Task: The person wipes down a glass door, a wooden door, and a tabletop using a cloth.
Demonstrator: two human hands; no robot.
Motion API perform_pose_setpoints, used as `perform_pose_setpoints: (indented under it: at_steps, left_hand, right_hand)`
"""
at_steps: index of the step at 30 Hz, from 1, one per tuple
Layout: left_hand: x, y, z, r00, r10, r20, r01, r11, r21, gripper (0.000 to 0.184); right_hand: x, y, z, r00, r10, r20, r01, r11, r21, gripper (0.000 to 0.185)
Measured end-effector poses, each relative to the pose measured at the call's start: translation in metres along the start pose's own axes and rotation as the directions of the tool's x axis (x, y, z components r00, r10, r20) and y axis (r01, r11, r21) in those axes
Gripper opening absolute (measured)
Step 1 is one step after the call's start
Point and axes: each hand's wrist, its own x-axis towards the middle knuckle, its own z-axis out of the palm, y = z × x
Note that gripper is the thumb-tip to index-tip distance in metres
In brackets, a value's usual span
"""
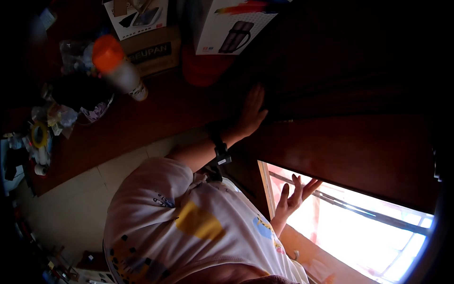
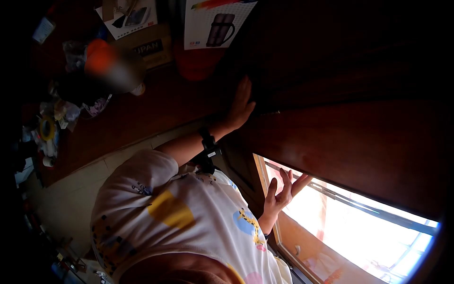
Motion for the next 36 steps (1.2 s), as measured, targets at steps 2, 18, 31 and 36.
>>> perform_pose_setpoints:
  at_steps: [2, 18, 31, 36]
  left_hand:
    - [-0.003, -0.019, 0.0, 0.998, -0.058, -0.021, 0.057, 0.997, -0.056, 0.067]
    - [0.008, 0.096, -0.011, 0.992, -0.063, 0.108, 0.072, 0.994, -0.08, 0.066]
    - [0.16, 0.211, -0.052, 0.746, 0.645, 0.166, -0.664, 0.74, 0.107, 0.059]
    - [0.21, 0.24, -0.054, 0.654, 0.753, 0.07, -0.751, 0.634, 0.186, 0.058]
  right_hand:
    - [0.001, -0.006, 0.002, 1.0, 0.016, -0.01, -0.016, 0.999, 0.029, 0.029]
    - [0.001, -0.012, 0.0, 0.998, 0.048, -0.028, -0.047, 0.999, 0.007, 0.029]
    - [-0.003, -0.005, -0.003, 0.998, 0.067, -0.021, -0.066, 0.996, 0.053, 0.026]
    - [0.001, -0.019, -0.007, 0.994, 0.094, -0.047, -0.091, 0.994, 0.058, 0.024]
